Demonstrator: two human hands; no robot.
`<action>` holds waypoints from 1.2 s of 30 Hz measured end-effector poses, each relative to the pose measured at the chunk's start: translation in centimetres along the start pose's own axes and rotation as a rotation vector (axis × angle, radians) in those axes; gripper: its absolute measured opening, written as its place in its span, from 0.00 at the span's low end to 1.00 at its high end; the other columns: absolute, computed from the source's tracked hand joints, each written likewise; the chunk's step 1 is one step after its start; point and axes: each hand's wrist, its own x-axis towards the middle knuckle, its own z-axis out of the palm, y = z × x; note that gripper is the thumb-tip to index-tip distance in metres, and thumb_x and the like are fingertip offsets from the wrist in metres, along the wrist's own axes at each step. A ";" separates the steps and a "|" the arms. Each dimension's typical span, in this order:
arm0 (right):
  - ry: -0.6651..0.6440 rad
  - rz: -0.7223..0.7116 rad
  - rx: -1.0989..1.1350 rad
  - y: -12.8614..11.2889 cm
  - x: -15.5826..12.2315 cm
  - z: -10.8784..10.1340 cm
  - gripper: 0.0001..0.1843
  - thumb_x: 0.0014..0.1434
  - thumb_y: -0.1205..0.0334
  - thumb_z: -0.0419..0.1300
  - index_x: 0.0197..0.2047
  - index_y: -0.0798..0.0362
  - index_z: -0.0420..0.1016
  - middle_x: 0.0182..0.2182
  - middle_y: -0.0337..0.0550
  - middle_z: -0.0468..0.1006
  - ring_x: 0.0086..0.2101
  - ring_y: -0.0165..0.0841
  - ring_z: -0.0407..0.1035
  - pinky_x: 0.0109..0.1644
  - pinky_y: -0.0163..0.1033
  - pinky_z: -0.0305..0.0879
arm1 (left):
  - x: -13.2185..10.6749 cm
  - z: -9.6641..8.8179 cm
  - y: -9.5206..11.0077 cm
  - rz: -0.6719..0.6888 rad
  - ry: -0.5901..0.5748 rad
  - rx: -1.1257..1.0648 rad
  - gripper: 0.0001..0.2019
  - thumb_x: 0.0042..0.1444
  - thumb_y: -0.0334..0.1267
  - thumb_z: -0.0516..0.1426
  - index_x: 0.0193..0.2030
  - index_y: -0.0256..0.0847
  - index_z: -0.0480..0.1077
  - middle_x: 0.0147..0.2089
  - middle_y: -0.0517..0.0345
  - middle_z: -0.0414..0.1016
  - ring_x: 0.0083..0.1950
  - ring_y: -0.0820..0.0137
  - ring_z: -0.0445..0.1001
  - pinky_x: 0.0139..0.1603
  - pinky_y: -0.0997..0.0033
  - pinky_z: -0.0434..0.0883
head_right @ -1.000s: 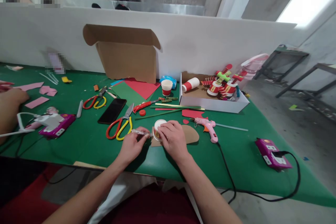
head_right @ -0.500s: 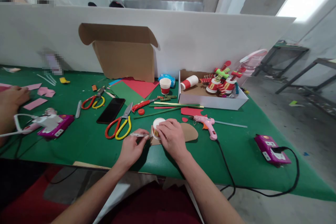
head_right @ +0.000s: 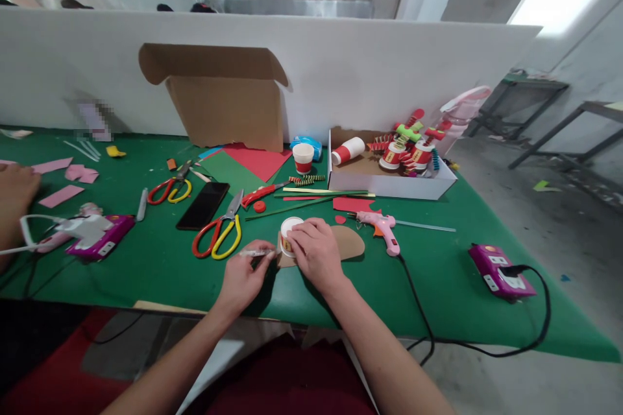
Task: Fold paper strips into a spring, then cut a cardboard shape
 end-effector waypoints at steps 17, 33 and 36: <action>-0.011 0.036 0.027 -0.1 0.0 0.0 0.10 0.62 0.65 0.55 0.38 0.49 0.78 0.38 0.44 0.81 0.41 0.38 0.67 0.48 0.47 0.67 | -0.5 0.3 0.1 0.022 0.010 -0.014 0.07 0.59 0.37 0.52 0.36 0.41 0.72 0.37 0.55 0.77 0.40 0.67 0.75 0.45 0.68 0.71; -0.001 0.022 0.043 -0.1 -0.1 0.1 0.10 0.63 0.65 0.55 0.38 0.49 0.78 0.38 0.44 0.80 0.40 0.38 0.67 0.49 0.47 0.67 | -1.1 0.4 1.0 0.015 -0.013 -0.052 0.07 0.59 0.37 0.52 0.35 0.41 0.72 0.36 0.55 0.77 0.38 0.68 0.76 0.42 0.69 0.72; -0.006 0.012 0.044 -0.1 -0.1 0.0 0.10 0.63 0.65 0.54 0.38 0.49 0.78 0.38 0.44 0.80 0.40 0.38 0.67 0.49 0.47 0.67 | -0.5 -0.6 1.5 -0.047 -0.023 -0.094 0.07 0.58 0.39 0.53 0.35 0.42 0.72 0.33 0.58 0.77 0.35 0.69 0.75 0.39 0.71 0.72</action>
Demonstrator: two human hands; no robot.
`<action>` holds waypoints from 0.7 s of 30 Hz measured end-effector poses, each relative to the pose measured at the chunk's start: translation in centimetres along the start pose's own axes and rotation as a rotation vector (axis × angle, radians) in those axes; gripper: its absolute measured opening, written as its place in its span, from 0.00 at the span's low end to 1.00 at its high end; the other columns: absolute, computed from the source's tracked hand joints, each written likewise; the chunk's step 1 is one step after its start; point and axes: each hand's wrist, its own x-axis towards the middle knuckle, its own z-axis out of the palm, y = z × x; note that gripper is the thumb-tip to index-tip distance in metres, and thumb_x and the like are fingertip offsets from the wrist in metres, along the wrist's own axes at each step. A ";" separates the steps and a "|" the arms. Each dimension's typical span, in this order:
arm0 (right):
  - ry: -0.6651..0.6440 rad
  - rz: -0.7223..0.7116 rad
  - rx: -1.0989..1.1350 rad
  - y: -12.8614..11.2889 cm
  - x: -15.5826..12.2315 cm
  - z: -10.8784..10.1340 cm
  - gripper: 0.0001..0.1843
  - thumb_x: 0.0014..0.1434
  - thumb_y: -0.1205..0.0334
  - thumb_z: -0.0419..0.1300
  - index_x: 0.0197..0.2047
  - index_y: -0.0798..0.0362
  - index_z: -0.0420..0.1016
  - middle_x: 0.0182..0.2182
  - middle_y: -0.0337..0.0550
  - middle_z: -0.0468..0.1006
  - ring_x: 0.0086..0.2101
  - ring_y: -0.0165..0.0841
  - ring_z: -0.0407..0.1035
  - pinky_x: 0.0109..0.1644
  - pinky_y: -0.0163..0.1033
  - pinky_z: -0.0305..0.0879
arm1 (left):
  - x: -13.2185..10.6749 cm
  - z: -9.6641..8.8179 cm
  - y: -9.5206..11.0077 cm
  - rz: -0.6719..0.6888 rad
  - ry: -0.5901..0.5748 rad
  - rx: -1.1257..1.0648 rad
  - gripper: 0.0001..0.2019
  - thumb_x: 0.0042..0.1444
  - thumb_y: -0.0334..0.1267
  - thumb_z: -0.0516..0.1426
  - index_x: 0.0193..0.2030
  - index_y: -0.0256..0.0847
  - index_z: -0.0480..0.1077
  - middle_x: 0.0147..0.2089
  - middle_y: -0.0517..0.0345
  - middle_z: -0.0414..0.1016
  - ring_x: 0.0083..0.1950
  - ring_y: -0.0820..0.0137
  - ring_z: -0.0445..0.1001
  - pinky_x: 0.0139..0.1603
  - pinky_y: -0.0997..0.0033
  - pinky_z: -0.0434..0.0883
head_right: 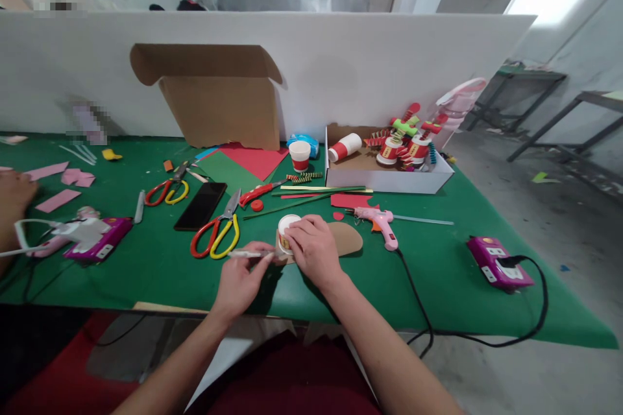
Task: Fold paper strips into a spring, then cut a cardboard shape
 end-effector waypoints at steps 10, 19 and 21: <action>-0.046 0.035 -0.086 0.0 0.2 -0.6 0.12 0.65 0.63 0.50 0.38 0.51 0.76 0.35 0.46 0.80 0.40 0.38 0.68 0.45 0.45 0.64 | 5.3 -3.7 1.1 0.244 -0.113 0.087 0.10 0.62 0.41 0.51 0.45 0.40 0.70 0.43 0.52 0.77 0.39 0.68 0.77 0.42 0.69 0.72; -0.045 0.093 -0.071 -0.4 0.4 -1.5 0.15 0.64 0.52 0.52 0.46 0.50 0.72 0.37 0.47 0.78 0.39 0.39 0.69 0.43 0.44 0.63 | 5.0 -0.4 1.8 0.575 -0.150 0.455 0.09 0.60 0.34 0.53 0.43 0.40 0.74 0.41 0.49 0.77 0.43 0.65 0.74 0.47 0.64 0.71; -0.044 0.101 -0.066 -0.2 0.4 -1.5 0.16 0.65 0.52 0.50 0.47 0.50 0.72 0.38 0.47 0.78 0.40 0.39 0.70 0.43 0.44 0.63 | 4.8 -0.1 2.0 0.585 -0.154 0.415 0.11 0.60 0.33 0.52 0.46 0.40 0.72 0.43 0.48 0.76 0.45 0.64 0.74 0.49 0.62 0.71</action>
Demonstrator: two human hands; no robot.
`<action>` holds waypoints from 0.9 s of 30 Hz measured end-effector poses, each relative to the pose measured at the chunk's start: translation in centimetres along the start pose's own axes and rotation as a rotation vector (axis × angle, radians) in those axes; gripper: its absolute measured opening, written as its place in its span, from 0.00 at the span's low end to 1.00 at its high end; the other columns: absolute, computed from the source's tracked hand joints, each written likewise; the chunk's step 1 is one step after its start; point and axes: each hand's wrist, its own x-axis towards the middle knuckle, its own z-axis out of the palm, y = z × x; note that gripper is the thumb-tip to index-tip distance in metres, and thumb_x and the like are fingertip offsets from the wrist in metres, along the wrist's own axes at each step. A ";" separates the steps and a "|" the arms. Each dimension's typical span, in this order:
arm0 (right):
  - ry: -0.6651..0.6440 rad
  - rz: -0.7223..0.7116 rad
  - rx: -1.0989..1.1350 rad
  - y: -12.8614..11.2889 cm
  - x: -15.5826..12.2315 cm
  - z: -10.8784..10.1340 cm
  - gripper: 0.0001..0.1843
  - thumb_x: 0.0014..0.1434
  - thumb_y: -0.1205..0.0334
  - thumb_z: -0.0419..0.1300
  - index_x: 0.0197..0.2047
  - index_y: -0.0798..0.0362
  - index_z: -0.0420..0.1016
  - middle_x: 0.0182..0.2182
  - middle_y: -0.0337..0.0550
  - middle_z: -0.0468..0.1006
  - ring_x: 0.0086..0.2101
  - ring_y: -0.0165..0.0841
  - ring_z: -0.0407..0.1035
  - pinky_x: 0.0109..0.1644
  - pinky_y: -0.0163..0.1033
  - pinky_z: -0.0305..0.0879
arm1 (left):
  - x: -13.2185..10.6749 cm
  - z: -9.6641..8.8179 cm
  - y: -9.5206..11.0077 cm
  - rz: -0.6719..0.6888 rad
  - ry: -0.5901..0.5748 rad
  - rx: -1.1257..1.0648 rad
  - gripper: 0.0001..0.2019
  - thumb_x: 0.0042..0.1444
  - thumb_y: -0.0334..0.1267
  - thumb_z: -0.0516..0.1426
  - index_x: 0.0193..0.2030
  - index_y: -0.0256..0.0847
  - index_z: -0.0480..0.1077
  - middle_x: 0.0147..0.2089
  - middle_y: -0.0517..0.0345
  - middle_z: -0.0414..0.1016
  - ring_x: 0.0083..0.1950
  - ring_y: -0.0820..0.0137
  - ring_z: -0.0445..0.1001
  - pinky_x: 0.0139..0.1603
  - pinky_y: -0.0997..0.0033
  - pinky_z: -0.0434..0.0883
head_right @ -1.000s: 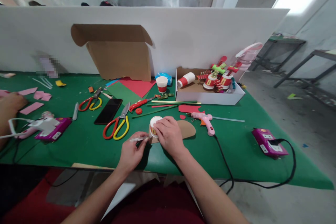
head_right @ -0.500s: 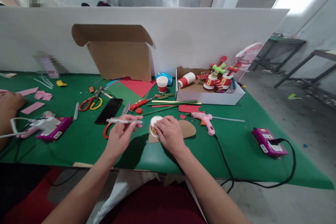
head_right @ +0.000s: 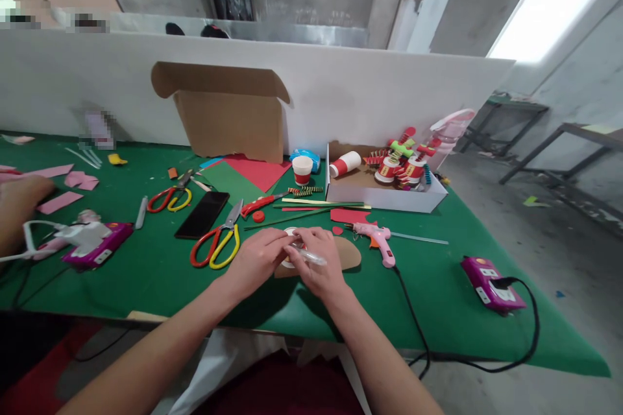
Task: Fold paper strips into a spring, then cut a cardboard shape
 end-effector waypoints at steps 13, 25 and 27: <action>0.013 0.100 0.074 0.6 -0.3 0.4 0.21 0.68 0.53 0.41 0.55 0.49 0.69 0.40 0.44 0.80 0.41 0.37 0.72 0.45 0.44 0.63 | 0.8 -1.2 -2.0 -0.243 -0.059 -0.316 0.24 0.42 0.22 0.45 0.47 0.42 0.62 0.44 0.53 0.78 0.51 0.63 0.72 0.56 0.56 0.62; 0.158 0.465 0.549 1.6 0.2 0.0 0.26 0.64 0.43 0.44 0.45 0.49 0.76 0.36 0.43 0.81 0.37 0.36 0.73 0.42 0.42 0.67 | 1.4 -1.7 -1.6 -0.147 -0.200 -0.103 0.28 0.43 0.19 0.46 0.53 0.41 0.63 0.46 0.55 0.78 0.56 0.64 0.68 0.63 0.52 0.52; 0.361 0.645 0.737 2.9 1.0 -0.8 0.31 0.61 0.37 0.42 0.39 0.51 0.77 0.26 0.41 0.77 0.28 0.32 0.71 0.34 0.37 0.67 | 1.6 -2.0 -1.5 -0.138 -0.236 -0.070 0.27 0.43 0.19 0.46 0.51 0.41 0.65 0.47 0.54 0.77 0.55 0.64 0.68 0.62 0.52 0.53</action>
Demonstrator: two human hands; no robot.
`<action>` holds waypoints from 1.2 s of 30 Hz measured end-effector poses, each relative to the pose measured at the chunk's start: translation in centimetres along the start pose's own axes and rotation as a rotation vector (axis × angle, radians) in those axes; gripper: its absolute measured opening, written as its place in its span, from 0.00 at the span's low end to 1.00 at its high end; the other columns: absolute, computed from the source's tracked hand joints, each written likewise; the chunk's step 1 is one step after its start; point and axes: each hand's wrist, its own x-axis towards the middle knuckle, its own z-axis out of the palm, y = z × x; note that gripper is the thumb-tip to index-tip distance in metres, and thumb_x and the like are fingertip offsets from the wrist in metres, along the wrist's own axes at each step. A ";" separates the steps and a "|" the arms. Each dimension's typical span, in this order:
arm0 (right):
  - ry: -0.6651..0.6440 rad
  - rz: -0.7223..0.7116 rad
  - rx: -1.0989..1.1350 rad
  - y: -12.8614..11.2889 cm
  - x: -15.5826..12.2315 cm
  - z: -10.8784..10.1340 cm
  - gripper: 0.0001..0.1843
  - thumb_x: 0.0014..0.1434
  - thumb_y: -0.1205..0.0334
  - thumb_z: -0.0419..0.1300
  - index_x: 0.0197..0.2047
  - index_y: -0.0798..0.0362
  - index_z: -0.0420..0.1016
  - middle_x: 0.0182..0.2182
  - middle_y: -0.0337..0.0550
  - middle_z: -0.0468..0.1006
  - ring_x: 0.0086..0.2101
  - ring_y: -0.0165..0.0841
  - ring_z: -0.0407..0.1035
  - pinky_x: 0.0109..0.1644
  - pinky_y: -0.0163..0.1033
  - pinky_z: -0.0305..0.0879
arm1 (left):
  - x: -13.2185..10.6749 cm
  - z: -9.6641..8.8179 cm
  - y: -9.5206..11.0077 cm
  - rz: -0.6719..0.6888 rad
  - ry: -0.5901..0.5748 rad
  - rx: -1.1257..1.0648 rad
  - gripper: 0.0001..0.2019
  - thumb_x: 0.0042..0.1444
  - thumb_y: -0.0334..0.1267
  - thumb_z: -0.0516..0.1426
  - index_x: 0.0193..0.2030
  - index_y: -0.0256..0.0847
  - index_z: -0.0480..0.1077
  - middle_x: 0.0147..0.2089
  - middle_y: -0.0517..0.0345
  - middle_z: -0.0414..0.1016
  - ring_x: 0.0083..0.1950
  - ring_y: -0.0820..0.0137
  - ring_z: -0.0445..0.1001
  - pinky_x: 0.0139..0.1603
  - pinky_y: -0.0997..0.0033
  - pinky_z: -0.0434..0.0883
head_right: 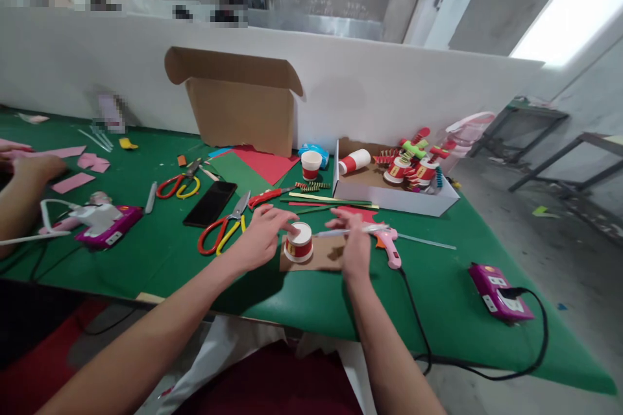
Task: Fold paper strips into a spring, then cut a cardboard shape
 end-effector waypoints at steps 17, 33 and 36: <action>-0.443 0.333 -0.105 0.0 7.1 2.4 0.11 0.52 0.56 0.64 0.30 0.54 0.70 0.22 0.37 0.73 0.25 0.26 0.66 0.32 0.33 0.65 | -2.1 1.1 3.8 0.086 0.041 0.392 0.12 0.62 0.36 0.46 0.45 0.38 0.70 0.44 0.49 0.74 0.41 0.61 0.65 0.40 0.58 0.59; -1.010 0.148 -0.479 1.2 9.3 5.8 0.12 0.61 0.55 0.54 0.30 0.54 0.67 0.25 0.37 0.68 0.27 0.28 0.61 0.33 0.35 0.59 | -2.1 3.9 2.4 0.240 0.301 0.589 0.13 0.59 0.35 0.52 0.46 0.33 0.74 0.47 0.46 0.78 0.25 0.71 0.68 0.30 0.64 0.64; -1.090 0.018 -0.534 0.8 9.5 6.1 0.12 0.62 0.55 0.52 0.32 0.54 0.68 0.28 0.38 0.70 0.29 0.29 0.62 0.35 0.36 0.60 | -2.1 4.0 2.0 0.276 0.332 0.586 0.13 0.58 0.37 0.54 0.44 0.33 0.75 0.46 0.46 0.79 0.25 0.72 0.68 0.31 0.65 0.64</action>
